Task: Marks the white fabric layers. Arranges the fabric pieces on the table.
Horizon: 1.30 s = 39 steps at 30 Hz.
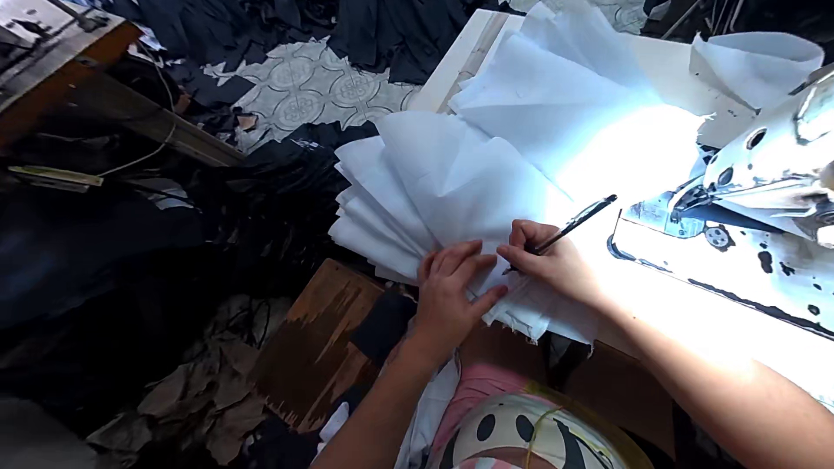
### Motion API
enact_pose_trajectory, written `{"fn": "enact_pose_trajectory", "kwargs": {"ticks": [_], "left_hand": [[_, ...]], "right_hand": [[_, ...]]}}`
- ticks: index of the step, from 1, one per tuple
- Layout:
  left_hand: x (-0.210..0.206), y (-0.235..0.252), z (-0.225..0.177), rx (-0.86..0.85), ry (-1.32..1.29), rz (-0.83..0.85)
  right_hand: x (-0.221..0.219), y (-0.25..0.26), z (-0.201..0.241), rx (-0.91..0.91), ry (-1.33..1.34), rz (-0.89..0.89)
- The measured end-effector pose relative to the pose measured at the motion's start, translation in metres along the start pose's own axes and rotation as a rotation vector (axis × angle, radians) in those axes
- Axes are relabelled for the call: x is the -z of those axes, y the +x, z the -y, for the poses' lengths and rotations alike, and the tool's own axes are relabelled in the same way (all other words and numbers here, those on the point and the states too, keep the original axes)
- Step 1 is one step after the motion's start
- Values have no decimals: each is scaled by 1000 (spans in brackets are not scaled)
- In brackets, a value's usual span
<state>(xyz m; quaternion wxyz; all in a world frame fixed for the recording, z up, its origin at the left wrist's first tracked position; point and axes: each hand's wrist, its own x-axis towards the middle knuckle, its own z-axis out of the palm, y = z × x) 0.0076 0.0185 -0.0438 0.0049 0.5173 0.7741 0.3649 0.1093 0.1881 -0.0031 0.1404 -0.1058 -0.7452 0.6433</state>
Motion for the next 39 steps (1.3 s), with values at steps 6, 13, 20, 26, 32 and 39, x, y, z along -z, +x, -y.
{"fn": "enact_pose_trajectory", "kwargs": {"ticks": [6, 13, 20, 26, 32, 39], "left_hand": [[-9, -9, 3, 19, -6, -62], [-11, -11, 5, 18, -6, -71], [-12, -11, 5, 27, -34, -68], [-13, -11, 7, 27, -34, -74], [-14, -11, 7, 25, -34, -83], [23, -7, 6, -64, -54, 179]], "right_hand": [[-8, 0, -6, 113, -258, 47], [-15, -1, -11, 230, -467, 7], [-15, -2, -11, 259, -526, 41], [-13, 0, -11, 241, -424, 26], [-14, 0, -10, 236, -506, 29], [0, 3, 0, -14, -70, -32]]}}
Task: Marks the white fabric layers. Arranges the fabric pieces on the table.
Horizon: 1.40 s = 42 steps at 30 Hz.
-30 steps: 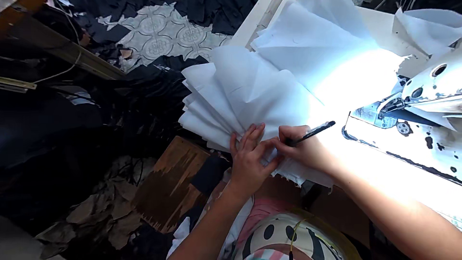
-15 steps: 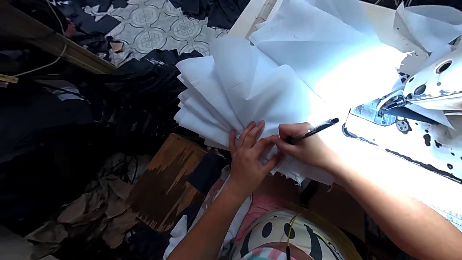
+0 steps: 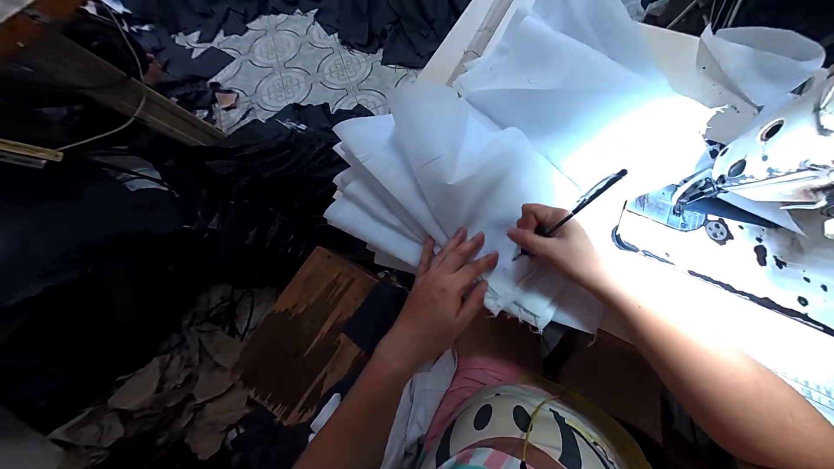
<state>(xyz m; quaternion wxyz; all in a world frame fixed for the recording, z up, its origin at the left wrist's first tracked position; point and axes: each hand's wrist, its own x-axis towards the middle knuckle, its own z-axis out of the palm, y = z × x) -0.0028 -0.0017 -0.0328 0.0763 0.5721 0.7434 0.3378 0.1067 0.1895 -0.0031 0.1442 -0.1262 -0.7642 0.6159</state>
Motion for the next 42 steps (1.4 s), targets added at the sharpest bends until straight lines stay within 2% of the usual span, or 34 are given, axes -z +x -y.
{"fn": "enact_pose_trajectory", "kwargs": {"ticks": [4, 8, 11, 13, 16, 17, 21, 22, 25, 30, 34, 39, 42], "left_hand": [[16, 6, 1, -61, 94, 20], [19, 15, 0, -123, 177, 26], [10, 23, 1, -108, 172, -90], [0, 28, 3, -45, 146, -247], [-14, 38, 8, 45, 138, -386], [-14, 39, 7, 56, 127, -363], [0, 27, 3, 21, 10, -35], [1, 23, 3, 11, 7, -10], [-3, 15, 4, 30, 2, -28], [-5, 15, 4, 62, -2, -34], [-6, 15, 6, 49, -3, -40], [-5, 15, 6, 66, -18, -29], [-7, 15, 8, 56, -22, -43]], "right_hand": [[-1, 1, 1, -33, 113, -50], [-1, -3, 1, 80, 123, -81], [0, -9, 3, 290, 105, -127], [-1, -11, 8, 411, 138, -113], [-4, -11, 14, 444, 133, -49], [-5, -10, 12, 402, 98, -35], [-6, -1, -2, 130, -103, 0], [-6, 0, -3, 105, -119, 11], [-10, 1, -4, 138, -189, 44], [-18, 0, -6, 228, -452, 58], [-15, 1, -8, 241, -386, 47], [-17, 1, -7, 246, -446, 69], [-14, 1, -8, 248, -370, 85]]}}
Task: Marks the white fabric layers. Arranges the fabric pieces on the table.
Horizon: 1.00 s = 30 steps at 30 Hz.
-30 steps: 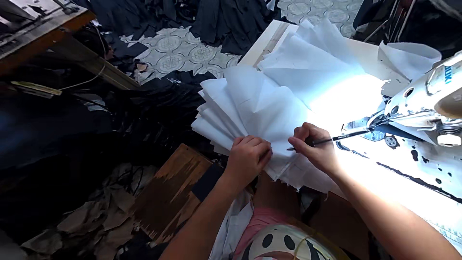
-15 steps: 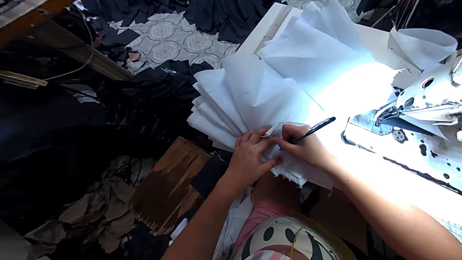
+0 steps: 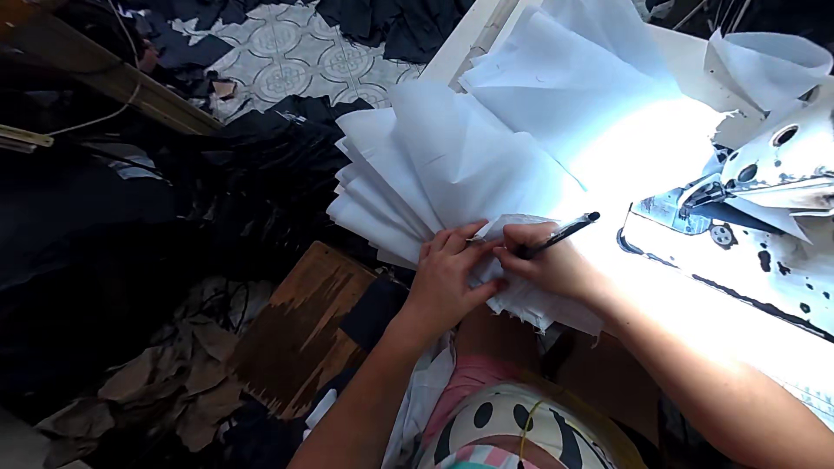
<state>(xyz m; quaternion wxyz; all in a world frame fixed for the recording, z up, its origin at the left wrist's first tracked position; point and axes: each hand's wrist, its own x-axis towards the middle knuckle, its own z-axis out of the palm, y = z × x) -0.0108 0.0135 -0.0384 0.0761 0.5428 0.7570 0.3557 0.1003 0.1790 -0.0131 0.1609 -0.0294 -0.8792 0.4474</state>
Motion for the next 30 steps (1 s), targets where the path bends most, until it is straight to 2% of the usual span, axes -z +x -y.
{"fn": "enact_pose_trajectory", "kwargs": {"ticks": [4, 11, 14, 16, 18, 20, 23, 25, 27, 28, 30], "left_hand": [[-1, 0, 0, 0, -4, -3], [1, 0, 1, -16, -1, 14], [17, 0, 6, -101, -40, 131], [27, 1, 10, -116, -100, 172], [29, 2, 12, -108, -146, 122], [27, 4, 13, -83, -162, 51], [18, 8, 9, -16, -119, -101], [6, 12, 4, 60, -27, -253], [-2, 18, -1, 77, 77, -336], [-4, 19, -2, 62, 99, -324], [-1, 17, -5, 12, 76, -187]], "right_hand": [[-2, 1, -1, 27, -5, -50], [-2, 0, 0, 55, -89, -27], [1, 0, -2, 19, 21, -22], [7, 0, 0, -103, 186, -33], [12, 1, 2, -193, 332, -88], [15, 1, 5, -204, 450, -168], [22, -2, 9, -85, 590, -246], [27, -4, 12, 2, 655, -222], [26, -4, 14, 38, 622, -190], [24, -5, 13, 44, 584, -170], [18, -5, 9, 2, 508, -109]]}}
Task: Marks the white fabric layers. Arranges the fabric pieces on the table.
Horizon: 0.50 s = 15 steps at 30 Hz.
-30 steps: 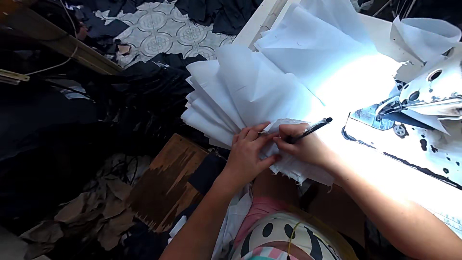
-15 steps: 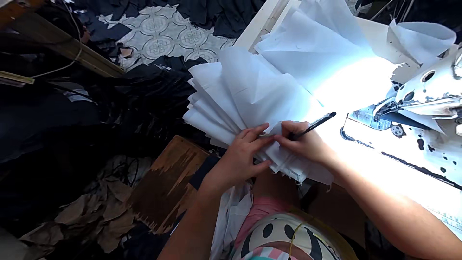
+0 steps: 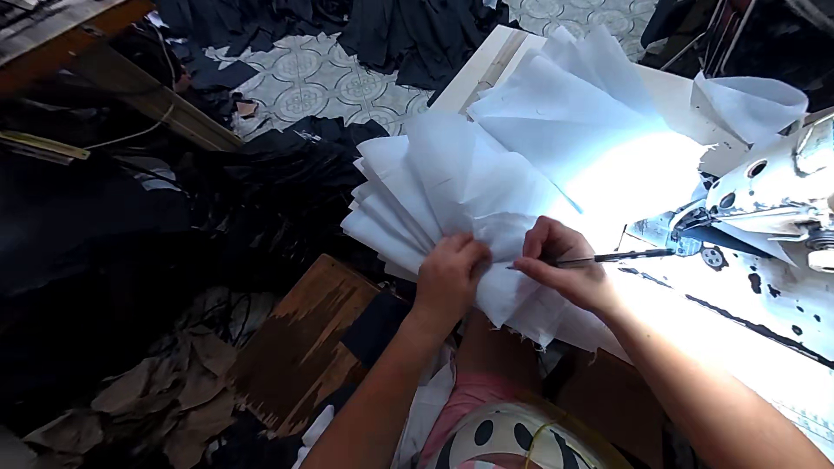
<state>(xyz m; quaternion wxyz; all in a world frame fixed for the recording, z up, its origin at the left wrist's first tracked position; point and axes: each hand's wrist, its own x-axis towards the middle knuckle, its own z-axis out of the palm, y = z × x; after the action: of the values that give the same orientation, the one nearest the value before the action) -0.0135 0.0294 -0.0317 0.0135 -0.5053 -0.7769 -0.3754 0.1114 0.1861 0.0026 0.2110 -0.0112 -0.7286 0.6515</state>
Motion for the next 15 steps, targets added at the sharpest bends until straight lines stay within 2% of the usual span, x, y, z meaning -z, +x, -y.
{"fn": "enact_pose_trajectory", "kwargs": {"ticks": [3, 10, 15], "left_hand": [[5, -6, -1, -30, -29, 183], [3, -11, 1, -13, -38, 160], [2, -11, 3, 0, -47, 178]], "right_hand": [[-3, 0, -6, -143, -186, 36], [-14, -2, -14, -37, -481, 89], [-10, -1, -14, -38, -463, 122]]}}
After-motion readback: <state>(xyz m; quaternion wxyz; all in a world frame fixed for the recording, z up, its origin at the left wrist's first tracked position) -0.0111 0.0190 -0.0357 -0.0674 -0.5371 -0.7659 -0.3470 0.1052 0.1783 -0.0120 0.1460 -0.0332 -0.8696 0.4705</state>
